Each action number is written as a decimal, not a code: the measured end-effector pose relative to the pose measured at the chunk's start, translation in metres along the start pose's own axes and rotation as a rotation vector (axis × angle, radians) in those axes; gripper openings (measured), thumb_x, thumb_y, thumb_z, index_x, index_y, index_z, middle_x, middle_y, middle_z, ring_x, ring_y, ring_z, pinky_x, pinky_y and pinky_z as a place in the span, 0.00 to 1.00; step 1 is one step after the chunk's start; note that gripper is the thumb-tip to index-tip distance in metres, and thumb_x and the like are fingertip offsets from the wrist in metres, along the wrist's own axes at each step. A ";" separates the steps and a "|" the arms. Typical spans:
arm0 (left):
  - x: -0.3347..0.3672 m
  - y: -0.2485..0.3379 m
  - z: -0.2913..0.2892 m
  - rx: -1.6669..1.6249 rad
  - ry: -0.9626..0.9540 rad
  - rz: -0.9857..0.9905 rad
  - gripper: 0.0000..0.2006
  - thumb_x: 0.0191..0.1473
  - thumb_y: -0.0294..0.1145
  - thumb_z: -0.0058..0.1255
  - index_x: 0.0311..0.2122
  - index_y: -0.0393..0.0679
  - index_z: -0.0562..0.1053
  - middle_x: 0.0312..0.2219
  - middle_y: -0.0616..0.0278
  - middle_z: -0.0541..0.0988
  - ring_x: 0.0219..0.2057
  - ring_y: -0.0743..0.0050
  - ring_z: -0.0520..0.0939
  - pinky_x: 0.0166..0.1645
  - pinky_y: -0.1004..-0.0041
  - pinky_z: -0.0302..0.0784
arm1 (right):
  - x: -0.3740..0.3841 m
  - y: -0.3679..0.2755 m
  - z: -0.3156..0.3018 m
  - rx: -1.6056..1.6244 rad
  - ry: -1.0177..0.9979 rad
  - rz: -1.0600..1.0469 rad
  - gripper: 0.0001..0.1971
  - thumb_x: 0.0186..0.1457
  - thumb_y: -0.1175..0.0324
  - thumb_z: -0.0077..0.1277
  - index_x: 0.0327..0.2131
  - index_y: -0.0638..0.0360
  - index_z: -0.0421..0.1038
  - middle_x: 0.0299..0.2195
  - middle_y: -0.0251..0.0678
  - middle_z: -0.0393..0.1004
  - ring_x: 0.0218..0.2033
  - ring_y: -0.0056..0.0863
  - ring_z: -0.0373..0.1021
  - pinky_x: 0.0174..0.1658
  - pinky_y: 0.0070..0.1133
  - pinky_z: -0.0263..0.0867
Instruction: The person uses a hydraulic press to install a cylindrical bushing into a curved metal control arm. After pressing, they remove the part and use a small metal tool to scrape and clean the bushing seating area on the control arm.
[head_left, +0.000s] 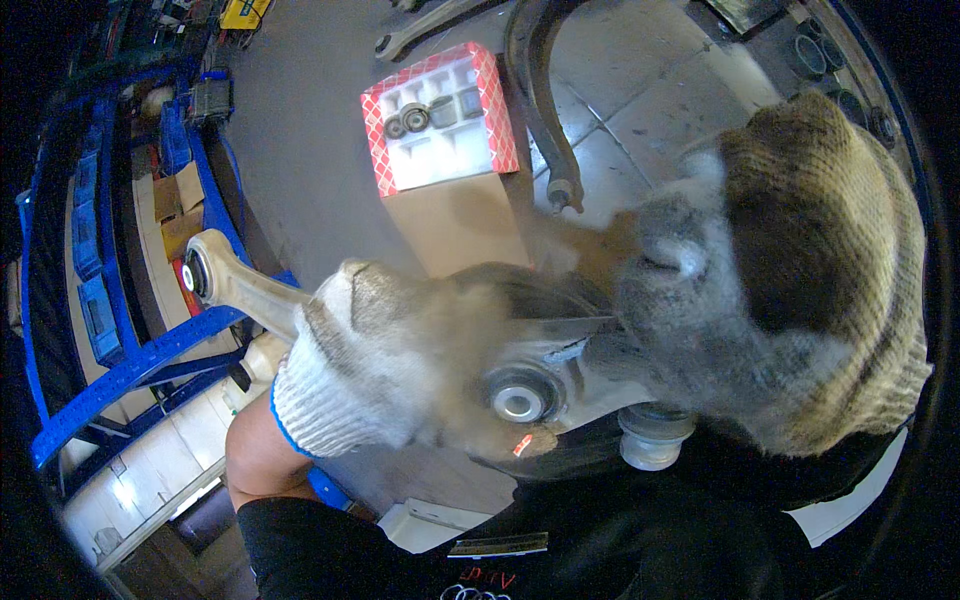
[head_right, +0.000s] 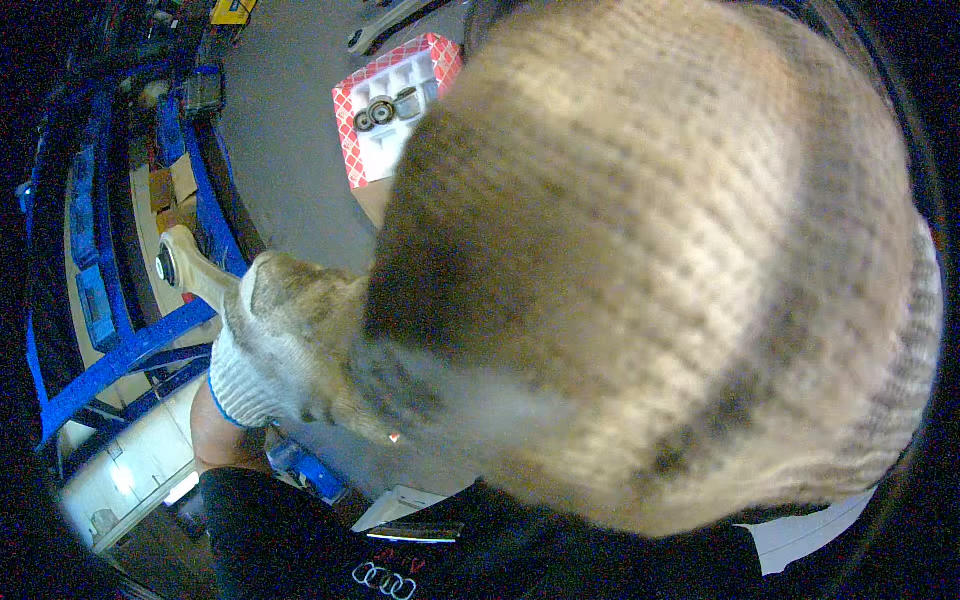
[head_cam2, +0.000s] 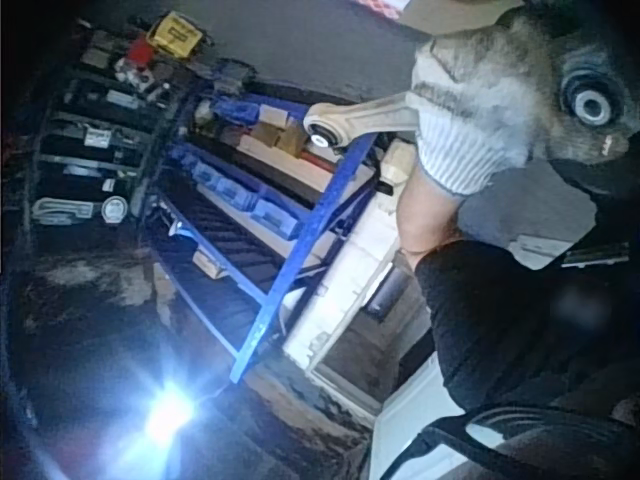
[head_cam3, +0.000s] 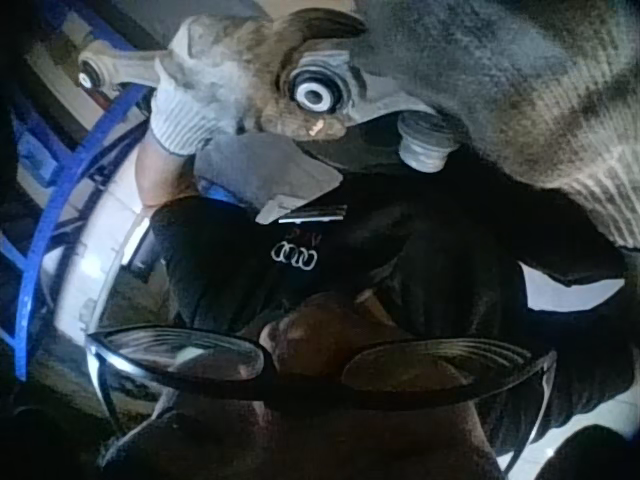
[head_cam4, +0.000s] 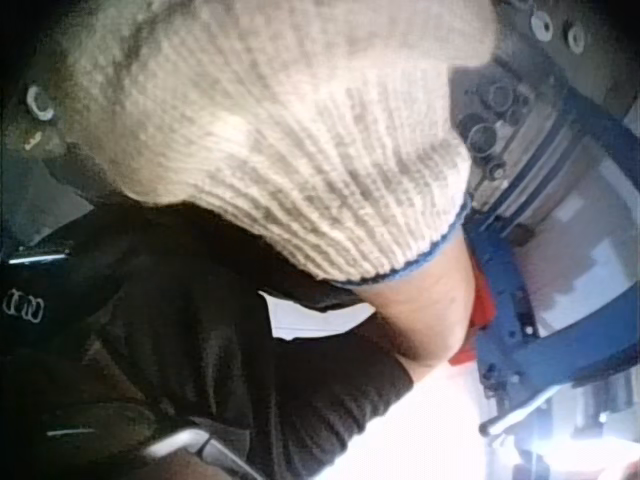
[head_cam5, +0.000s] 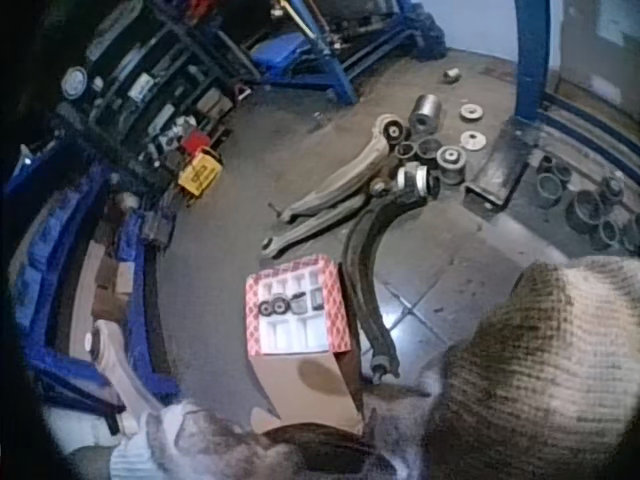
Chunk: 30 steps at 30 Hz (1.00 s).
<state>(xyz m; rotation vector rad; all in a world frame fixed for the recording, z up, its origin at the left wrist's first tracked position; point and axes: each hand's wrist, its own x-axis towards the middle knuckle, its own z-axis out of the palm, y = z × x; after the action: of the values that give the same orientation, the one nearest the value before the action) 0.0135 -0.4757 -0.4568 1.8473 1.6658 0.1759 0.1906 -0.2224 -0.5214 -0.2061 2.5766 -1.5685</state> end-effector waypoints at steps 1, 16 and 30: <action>0.004 0.000 0.002 -0.002 0.001 -0.027 0.25 0.49 0.57 0.62 0.31 0.39 0.76 0.23 0.59 0.75 0.21 0.63 0.78 0.21 0.67 0.72 | 0.002 0.001 0.000 -0.005 -0.005 -0.004 0.25 0.50 0.64 0.64 0.52 0.56 0.73 0.52 0.41 0.74 0.50 0.33 0.73 0.55 0.30 0.71; 0.018 -0.014 -0.007 -0.003 0.017 0.011 0.32 0.48 0.67 0.55 0.23 0.40 0.76 0.20 0.58 0.77 0.21 0.62 0.80 0.23 0.66 0.75 | 0.022 0.015 -0.004 -0.058 -0.025 -0.089 0.25 0.49 0.64 0.65 0.52 0.55 0.73 0.52 0.41 0.74 0.51 0.33 0.73 0.56 0.30 0.71; 0.021 -0.011 -0.018 0.170 -0.298 -0.171 0.38 0.28 0.77 0.58 0.32 0.49 0.77 0.19 0.61 0.77 0.20 0.56 0.79 0.25 0.61 0.72 | 0.056 0.030 0.007 -0.219 -0.077 -0.358 0.25 0.49 0.64 0.66 0.52 0.55 0.74 0.52 0.41 0.74 0.51 0.33 0.73 0.56 0.30 0.70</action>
<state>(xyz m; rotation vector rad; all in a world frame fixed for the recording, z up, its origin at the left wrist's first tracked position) -0.0011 -0.4495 -0.4548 1.7395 1.6550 -0.3083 0.1351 -0.2252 -0.5529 -0.7708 2.7600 -1.3321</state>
